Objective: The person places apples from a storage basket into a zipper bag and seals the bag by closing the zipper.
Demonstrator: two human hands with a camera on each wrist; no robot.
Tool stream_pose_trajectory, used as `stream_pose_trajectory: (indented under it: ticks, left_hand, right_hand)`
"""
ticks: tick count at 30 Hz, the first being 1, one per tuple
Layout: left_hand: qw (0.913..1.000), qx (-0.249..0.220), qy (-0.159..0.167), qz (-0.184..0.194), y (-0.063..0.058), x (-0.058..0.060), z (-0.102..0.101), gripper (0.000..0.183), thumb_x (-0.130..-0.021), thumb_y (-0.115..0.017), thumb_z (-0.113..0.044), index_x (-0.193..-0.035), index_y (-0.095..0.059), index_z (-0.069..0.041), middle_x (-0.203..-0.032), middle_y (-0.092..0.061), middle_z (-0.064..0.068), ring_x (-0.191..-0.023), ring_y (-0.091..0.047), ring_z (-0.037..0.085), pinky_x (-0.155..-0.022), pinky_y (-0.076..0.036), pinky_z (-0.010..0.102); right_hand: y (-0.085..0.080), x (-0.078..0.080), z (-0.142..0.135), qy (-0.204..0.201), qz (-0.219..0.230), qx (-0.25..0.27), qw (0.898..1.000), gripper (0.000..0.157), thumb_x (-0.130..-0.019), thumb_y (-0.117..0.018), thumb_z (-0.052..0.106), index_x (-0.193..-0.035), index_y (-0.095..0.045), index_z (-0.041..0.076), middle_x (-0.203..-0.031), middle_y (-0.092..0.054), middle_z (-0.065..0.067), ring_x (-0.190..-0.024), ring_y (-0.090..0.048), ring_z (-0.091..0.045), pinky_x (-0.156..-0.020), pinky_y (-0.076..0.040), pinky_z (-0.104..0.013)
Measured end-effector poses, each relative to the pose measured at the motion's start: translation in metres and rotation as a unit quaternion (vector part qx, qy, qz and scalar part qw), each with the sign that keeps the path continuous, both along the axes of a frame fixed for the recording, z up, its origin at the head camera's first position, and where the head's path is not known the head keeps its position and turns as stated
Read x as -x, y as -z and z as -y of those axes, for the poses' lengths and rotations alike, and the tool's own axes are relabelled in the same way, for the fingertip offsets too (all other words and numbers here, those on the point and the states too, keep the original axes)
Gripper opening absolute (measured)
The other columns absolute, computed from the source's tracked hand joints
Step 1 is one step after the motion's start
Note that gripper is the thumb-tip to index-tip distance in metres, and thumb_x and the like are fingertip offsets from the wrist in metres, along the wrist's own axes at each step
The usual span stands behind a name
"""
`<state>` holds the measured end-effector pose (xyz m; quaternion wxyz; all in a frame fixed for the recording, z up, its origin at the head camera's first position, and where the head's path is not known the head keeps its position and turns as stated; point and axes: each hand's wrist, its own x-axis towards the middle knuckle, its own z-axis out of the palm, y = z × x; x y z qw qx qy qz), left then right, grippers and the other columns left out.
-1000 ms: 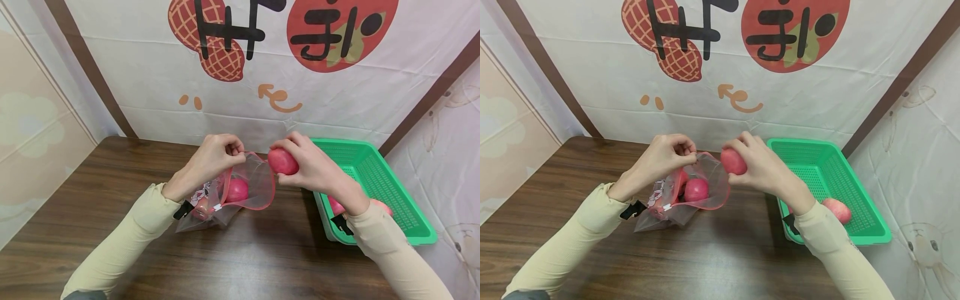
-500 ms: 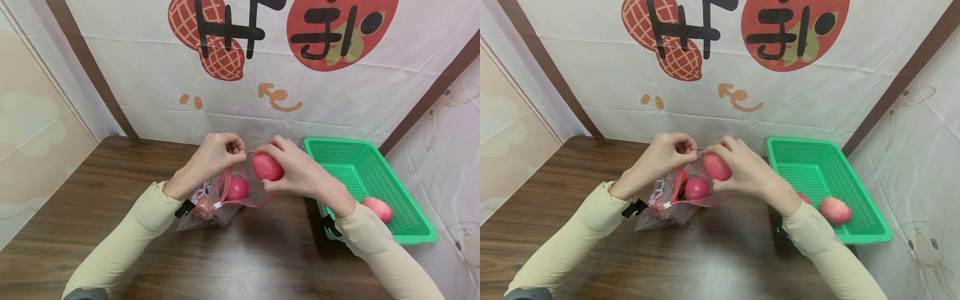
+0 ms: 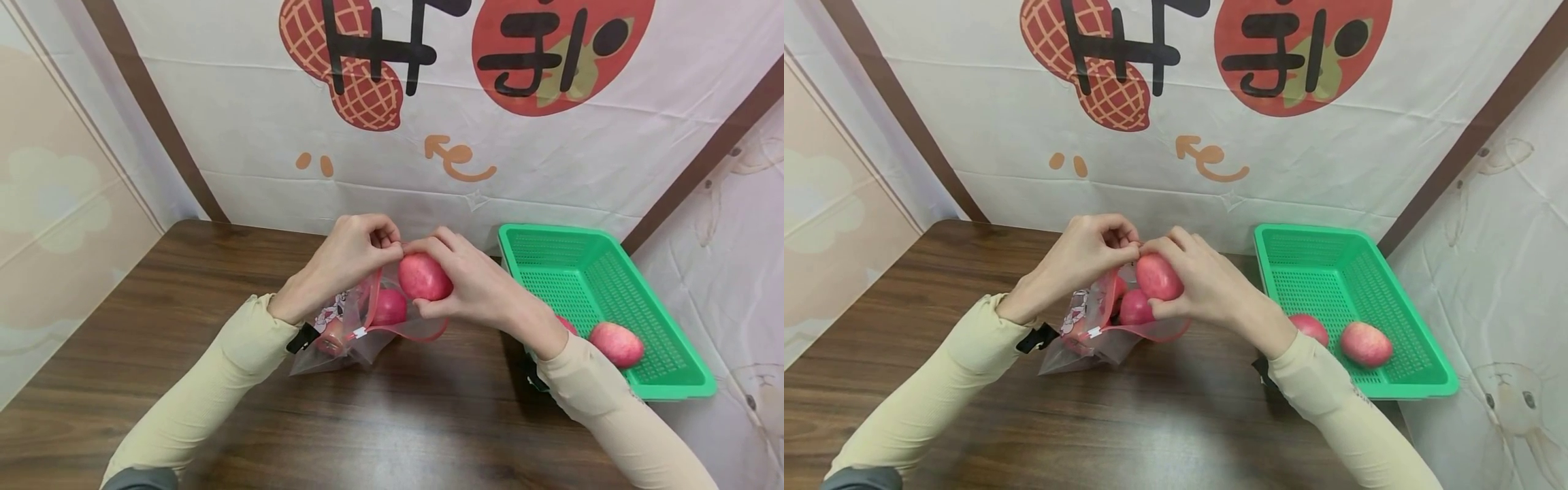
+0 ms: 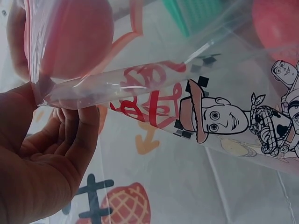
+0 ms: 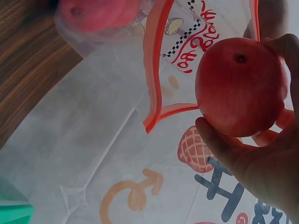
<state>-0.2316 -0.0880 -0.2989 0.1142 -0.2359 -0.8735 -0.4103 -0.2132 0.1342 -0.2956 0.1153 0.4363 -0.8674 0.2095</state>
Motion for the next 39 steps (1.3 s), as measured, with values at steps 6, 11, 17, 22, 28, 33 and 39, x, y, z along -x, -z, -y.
stream_pose_trajectory:
  ticks: [6, 11, 17, 22, 28, 33, 39]
  left_hand:
    - [1.0, 0.0, -0.007, -0.001, 0.0, 0.001, -0.002, 0.003, -0.079, -0.065, -0.016, -0.077, -0.067, -0.017, -0.069, -0.062, -0.003, -0.064, -0.055, 0.009, -0.057, -0.045, 0.024]
    - [0.9999, -0.002, -0.011, -0.001, -0.001, 0.002, -0.003, 0.003, -0.079, -0.066, -0.017, -0.077, -0.068, -0.017, -0.068, -0.062, -0.003, -0.064, -0.056, 0.009, -0.058, -0.046, 0.024]
    - [0.9999, 0.0, -0.009, -0.006, -0.001, 0.004, -0.004, 0.003, -0.079, -0.066, -0.014, -0.077, -0.068, -0.015, -0.068, -0.063, -0.002, -0.064, -0.056, 0.01, -0.057, -0.046, 0.024]
    - [0.9999, 0.001, -0.013, -0.007, -0.002, 0.005, -0.004, 0.003, -0.079, -0.067, -0.016, -0.076, -0.068, -0.016, -0.068, -0.063, -0.003, -0.064, -0.057, 0.01, -0.058, -0.046, 0.024]
    - [0.9999, 0.002, -0.015, -0.007, -0.002, 0.005, -0.004, 0.003, -0.078, -0.068, -0.017, -0.076, -0.068, -0.016, -0.068, -0.063, -0.002, -0.064, -0.057, 0.01, -0.059, -0.046, 0.025]
    - [0.9999, -0.001, -0.015, -0.006, -0.002, 0.005, -0.003, 0.003, -0.078, -0.068, -0.016, -0.077, -0.068, -0.014, -0.068, -0.063, -0.002, -0.064, -0.057, 0.011, -0.059, -0.046, 0.025]
    - [0.9998, -0.003, -0.017, -0.005, -0.001, 0.006, -0.003, 0.003, -0.078, -0.067, -0.017, -0.076, -0.068, -0.016, -0.067, -0.063, -0.003, -0.063, -0.057, 0.01, -0.056, -0.045, 0.024]
  right_hand:
    - [0.004, -0.003, 0.003, 0.01, 0.022, 0.004, 1.0, 0.055, -0.075, -0.078, 0.033, -0.12, -0.052, 0.017, -0.113, -0.055, 0.006, -0.099, -0.053, -0.008, -0.075, -0.053, -0.024]
    - [0.006, -0.004, 0.005, -0.002, 0.021, 0.012, 1.0, 0.059, -0.075, -0.081, 0.033, -0.121, -0.052, 0.013, -0.116, -0.058, 0.003, -0.103, -0.054, -0.01, -0.082, -0.053, -0.026]
    - [0.011, -0.004, 0.006, -0.032, -0.001, -0.002, 0.999, 0.058, -0.077, -0.081, 0.037, -0.126, -0.058, 0.015, -0.124, -0.055, -0.002, -0.116, -0.048, -0.019, -0.089, -0.052, -0.032]
    - [0.013, -0.007, 0.01, -0.042, -0.016, -0.006, 0.999, 0.056, -0.077, -0.08, 0.038, -0.125, -0.061, 0.017, -0.122, -0.054, 0.0, -0.114, -0.047, -0.018, -0.082, -0.052, -0.027]
    - [0.015, -0.008, 0.015, -0.063, -0.028, -0.006, 0.998, 0.054, -0.076, -0.08, 0.034, -0.123, -0.06, 0.016, -0.119, -0.054, 0.0, -0.109, -0.048, -0.018, -0.083, -0.049, -0.027]
    - [0.021, -0.006, 0.019, -0.083, -0.029, 0.008, 0.996, 0.056, -0.076, -0.082, 0.035, -0.123, -0.059, 0.014, -0.119, -0.053, -0.002, -0.108, -0.049, -0.017, -0.088, -0.047, -0.028]
    - [0.029, -0.004, 0.023, -0.111, -0.017, 0.014, 0.994, 0.057, -0.078, -0.081, 0.036, -0.124, -0.056, 0.012, -0.121, -0.053, -0.001, -0.116, -0.048, -0.013, -0.089, -0.051, -0.023]
